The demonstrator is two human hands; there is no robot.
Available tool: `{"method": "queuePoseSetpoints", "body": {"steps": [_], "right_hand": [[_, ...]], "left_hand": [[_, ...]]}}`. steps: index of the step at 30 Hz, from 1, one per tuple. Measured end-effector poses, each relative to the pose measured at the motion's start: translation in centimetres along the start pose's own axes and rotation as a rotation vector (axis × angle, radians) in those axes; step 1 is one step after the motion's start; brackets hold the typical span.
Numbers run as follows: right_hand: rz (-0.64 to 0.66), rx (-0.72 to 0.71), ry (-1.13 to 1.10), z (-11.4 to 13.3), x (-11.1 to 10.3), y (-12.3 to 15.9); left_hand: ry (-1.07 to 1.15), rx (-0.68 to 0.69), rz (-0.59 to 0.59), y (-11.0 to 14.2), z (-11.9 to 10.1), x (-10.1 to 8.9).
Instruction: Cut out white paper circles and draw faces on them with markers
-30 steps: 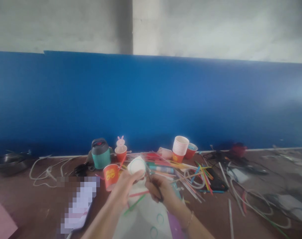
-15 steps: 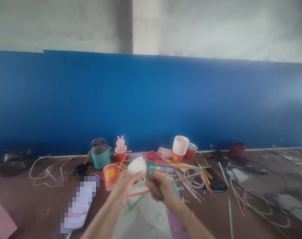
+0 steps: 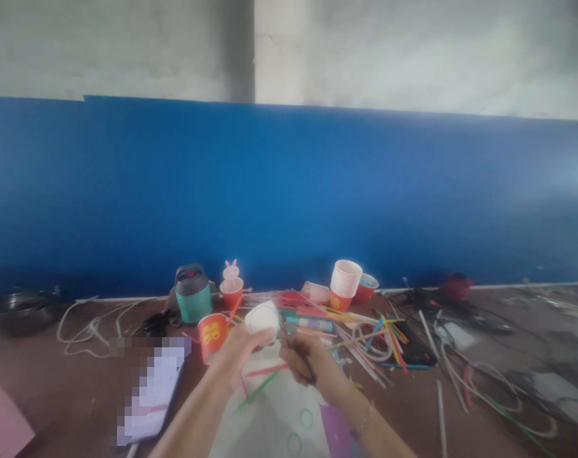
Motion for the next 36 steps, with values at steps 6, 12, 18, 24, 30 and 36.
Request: {"method": "queuePoseSetpoints", "body": {"steps": [6,12,18,24,30,36], "right_hand": [[-0.019,-0.035,0.102,-0.2,-0.2,-0.1],[-0.034,-0.033,0.038,-0.9,-0.5,-0.4],[-0.021,-0.021,0.008,-0.6,-0.5,-0.3],[-0.001,-0.012,0.064,-0.7,-0.7,-0.4],[0.006,0.007,0.091,-0.7,-0.8,-0.3],[0.006,0.034,0.121,-0.5,-0.9,-0.1]], "left_hand": [[-0.009,-0.004,0.004,0.0,0.3,0.3],[-0.019,-0.014,0.004,0.0,0.5,0.5],[-0.015,-0.022,0.005,0.0,0.5,0.2],[-0.013,-0.042,0.015,-0.1,0.5,-0.1],[0.001,-0.056,0.04,-0.1,0.6,-0.3],[0.046,-0.077,0.064,0.0,0.1,-0.5]]}}
Point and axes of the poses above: each hand's wrist, its own y-axis away from the middle knuckle, its own x-axis out of the palm, z = x × y, the point moved 8 cm from there along -y, towards the middle knuckle, and after that the axes turned 5 degrees about -z, right-handed, at the moved point
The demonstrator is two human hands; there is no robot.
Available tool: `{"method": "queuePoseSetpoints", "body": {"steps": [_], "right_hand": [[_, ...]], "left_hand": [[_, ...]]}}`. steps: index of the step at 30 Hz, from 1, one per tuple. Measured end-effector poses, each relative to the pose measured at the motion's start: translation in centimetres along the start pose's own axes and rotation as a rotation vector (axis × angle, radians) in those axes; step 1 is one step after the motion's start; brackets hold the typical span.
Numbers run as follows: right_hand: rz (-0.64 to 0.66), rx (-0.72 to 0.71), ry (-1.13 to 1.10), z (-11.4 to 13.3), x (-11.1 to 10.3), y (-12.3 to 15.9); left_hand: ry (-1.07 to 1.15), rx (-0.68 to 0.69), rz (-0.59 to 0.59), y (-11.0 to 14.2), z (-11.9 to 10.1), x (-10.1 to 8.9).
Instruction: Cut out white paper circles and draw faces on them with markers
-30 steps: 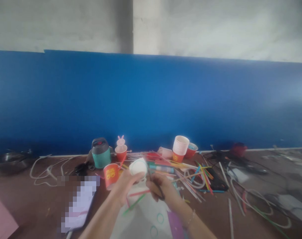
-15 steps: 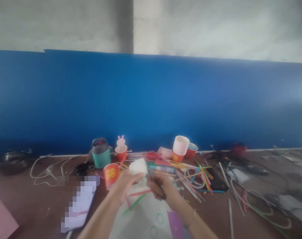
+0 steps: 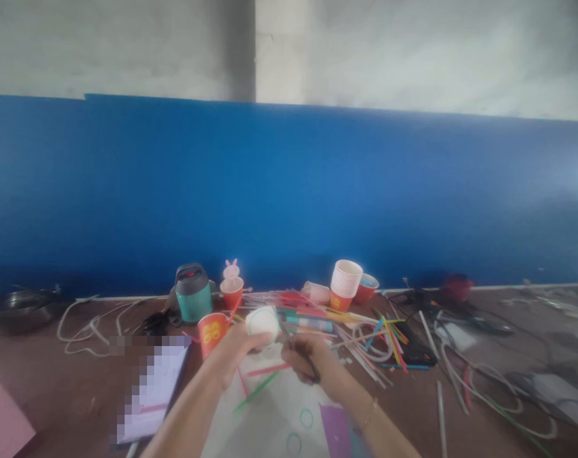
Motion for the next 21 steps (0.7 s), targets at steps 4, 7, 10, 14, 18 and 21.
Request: {"method": "queuePoseSetpoints", "body": {"steps": [4,7,10,14,18,21], "right_hand": [[-0.003,-0.003,-0.003,0.3,0.2,0.0],[-0.057,-0.025,-0.038,0.1,0.3,-0.1],[-0.088,-0.072,-0.088,-0.2,1.0,-0.1],[-0.08,-0.111,-0.091,-0.4,2.2,0.1],[-0.094,-0.111,-0.046,-0.8,2.2,0.0],[-0.096,-0.124,-0.048,-1.2,1.9,-0.3]], "left_hand": [[0.106,0.013,-0.047,-0.2,-0.2,-0.2],[0.236,0.051,-0.13,-0.4,0.7,0.5],[0.381,0.11,-0.214,-0.3,2.0,1.4],[0.419,0.156,-0.333,-0.1,3.3,1.2],[0.334,0.139,-0.369,0.1,3.0,0.5],[0.272,0.136,-0.365,0.4,2.3,0.4]]}}
Point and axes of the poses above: each hand's wrist, its own y-axis away from the middle knuckle, its own x-axis out of the palm, z = x × y, the point moved 8 cm from there along -y, towards the middle knuckle, and after that the axes turned 5 degrees about -z, right-handed, at the moved point
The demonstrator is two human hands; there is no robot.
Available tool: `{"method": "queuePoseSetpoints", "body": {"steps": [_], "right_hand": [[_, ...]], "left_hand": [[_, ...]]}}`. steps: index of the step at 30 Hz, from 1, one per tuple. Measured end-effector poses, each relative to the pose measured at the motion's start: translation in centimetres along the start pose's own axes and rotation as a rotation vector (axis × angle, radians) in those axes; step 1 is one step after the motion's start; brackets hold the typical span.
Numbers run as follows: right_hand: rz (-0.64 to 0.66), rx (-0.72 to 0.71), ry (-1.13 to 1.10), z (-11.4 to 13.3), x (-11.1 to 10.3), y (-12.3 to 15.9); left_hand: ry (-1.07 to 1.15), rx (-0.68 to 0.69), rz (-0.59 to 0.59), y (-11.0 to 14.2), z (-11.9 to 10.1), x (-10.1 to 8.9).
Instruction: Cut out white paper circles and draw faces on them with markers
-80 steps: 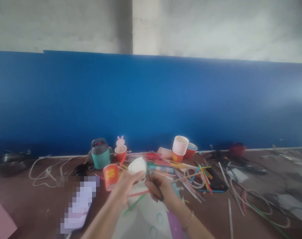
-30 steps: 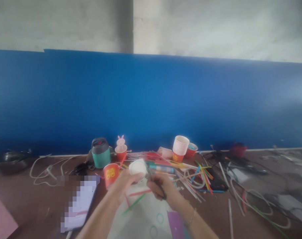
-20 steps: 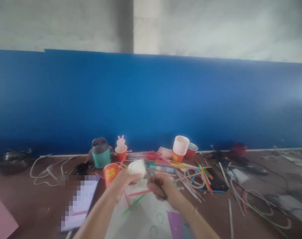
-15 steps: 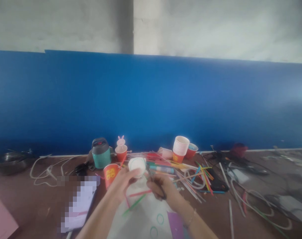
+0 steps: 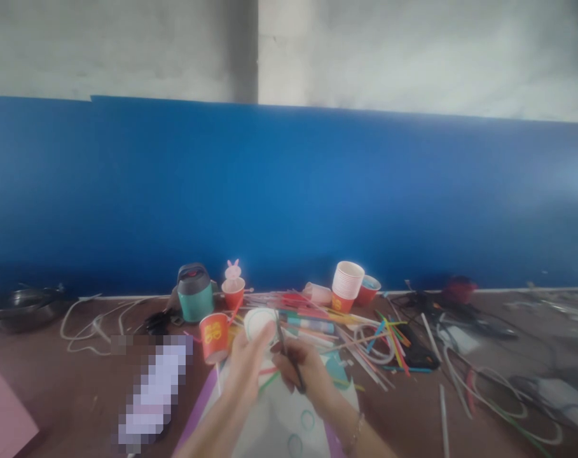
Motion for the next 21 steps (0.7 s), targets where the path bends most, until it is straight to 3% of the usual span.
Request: {"method": "queuePoseSetpoints", "body": {"steps": [7,21], "right_hand": [[-0.027,0.063,-0.02,-0.4,-0.3,0.0],[0.021,0.051,-0.102,1.2,0.2,0.5]], "left_hand": [[0.017,-0.015,0.028,-0.2,0.2,0.2],[0.036,-0.036,0.036,-0.6,0.6,0.0]]}}
Point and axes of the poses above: each hand's wrist, its own y-axis away from the middle knuckle, its own x-axis out of the palm, z = x × y, the point moved 8 cm from there along -y, towards the middle knuckle, and after that the axes turned 5 degrees about -z, right-handed, at the moved point
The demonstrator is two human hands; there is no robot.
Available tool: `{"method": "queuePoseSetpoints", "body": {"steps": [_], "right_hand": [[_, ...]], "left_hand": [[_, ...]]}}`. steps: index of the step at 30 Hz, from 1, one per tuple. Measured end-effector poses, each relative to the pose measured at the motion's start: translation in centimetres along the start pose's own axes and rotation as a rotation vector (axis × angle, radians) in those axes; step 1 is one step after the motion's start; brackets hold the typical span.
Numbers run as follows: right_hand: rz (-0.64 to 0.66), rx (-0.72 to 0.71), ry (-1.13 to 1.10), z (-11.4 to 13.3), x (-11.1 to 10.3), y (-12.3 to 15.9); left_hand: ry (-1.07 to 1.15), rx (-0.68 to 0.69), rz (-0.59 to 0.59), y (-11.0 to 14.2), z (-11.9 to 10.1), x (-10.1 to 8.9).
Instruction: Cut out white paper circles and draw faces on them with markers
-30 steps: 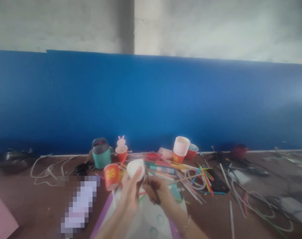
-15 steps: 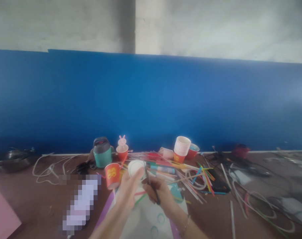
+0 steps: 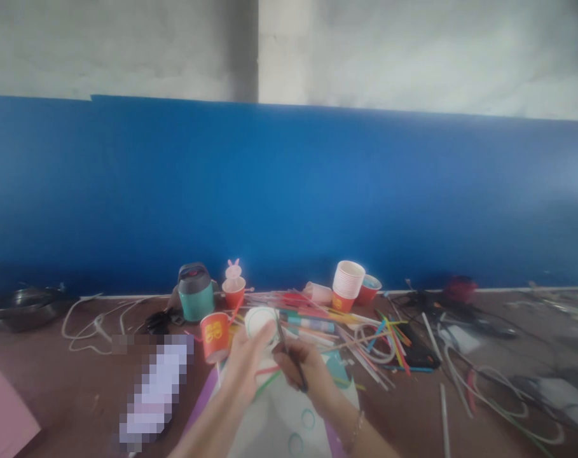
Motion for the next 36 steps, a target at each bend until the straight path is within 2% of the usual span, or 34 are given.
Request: {"method": "queuePoseSetpoints", "body": {"steps": [11,26,36], "right_hand": [[0.004,0.014,0.025,0.1,-0.2,-0.1],[0.028,0.02,0.036,0.3,-0.3,-0.1],[0.044,0.045,0.025,-0.1,-0.5,-0.3]], "left_hand": [[-0.023,-0.043,0.048,-0.6,0.3,0.0],[-0.094,-0.028,0.117,-0.5,-0.3,0.2],[-0.127,-0.003,0.081,-1.0,-1.1,-0.4]]}}
Point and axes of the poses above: each hand's wrist, its own y-axis away from the middle knuckle, its own x-axis out of the palm, z = x × y, the point moved 8 cm from there along -y, towards the middle knuckle, and after that the axes turned 5 degrees about -z, right-handed, at the moved point
